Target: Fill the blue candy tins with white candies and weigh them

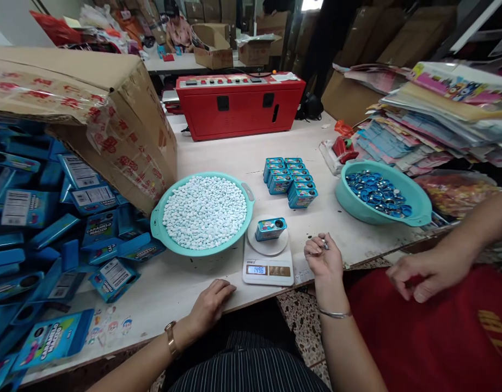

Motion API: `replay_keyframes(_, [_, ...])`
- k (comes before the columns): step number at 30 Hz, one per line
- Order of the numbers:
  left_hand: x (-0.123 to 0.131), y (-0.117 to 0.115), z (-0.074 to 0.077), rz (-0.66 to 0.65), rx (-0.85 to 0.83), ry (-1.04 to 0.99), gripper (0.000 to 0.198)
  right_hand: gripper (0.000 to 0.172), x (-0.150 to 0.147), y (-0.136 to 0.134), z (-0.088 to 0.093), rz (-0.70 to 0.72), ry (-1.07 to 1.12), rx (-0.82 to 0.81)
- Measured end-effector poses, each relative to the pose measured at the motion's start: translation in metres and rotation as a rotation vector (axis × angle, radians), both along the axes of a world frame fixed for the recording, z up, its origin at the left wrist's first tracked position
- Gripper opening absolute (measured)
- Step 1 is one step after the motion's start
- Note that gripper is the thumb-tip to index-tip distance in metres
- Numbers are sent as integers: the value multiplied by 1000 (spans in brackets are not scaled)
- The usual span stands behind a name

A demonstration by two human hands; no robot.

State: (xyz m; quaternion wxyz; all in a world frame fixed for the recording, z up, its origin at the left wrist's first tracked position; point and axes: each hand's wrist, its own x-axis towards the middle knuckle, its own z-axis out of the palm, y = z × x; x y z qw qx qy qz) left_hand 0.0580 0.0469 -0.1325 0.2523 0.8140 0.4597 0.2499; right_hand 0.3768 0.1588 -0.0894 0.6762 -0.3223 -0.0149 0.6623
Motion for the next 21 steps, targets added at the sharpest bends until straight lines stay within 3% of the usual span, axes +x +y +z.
replay_keyframes(4, [33,35,49,107,138,-318,26,20,-14,18,22,24,36,47])
replay_keyframes(7, [68,82,91,109,200,-414,21,21,-19,24,31,5,55,54])
replay_keyframes(9, [90,114,109,92,194,-421,20,21,-19,24,32,-3,56,53])
replay_keyframes(12, [116,152,117,25,87,-335,27,22,-14,23,29,3,19,79])
replay_keyframes(15, [126,172,116,-13,12,-190,32,23,-6,21,25,4,-7,90])
replay_keyframes(18, [115,176,125,37,27,-183,29,22,2,18,23,-14,11,72])
replay_keyframes(21, [85,165,138,133,43,-288,20,22,5,16,25,-34,56,42])
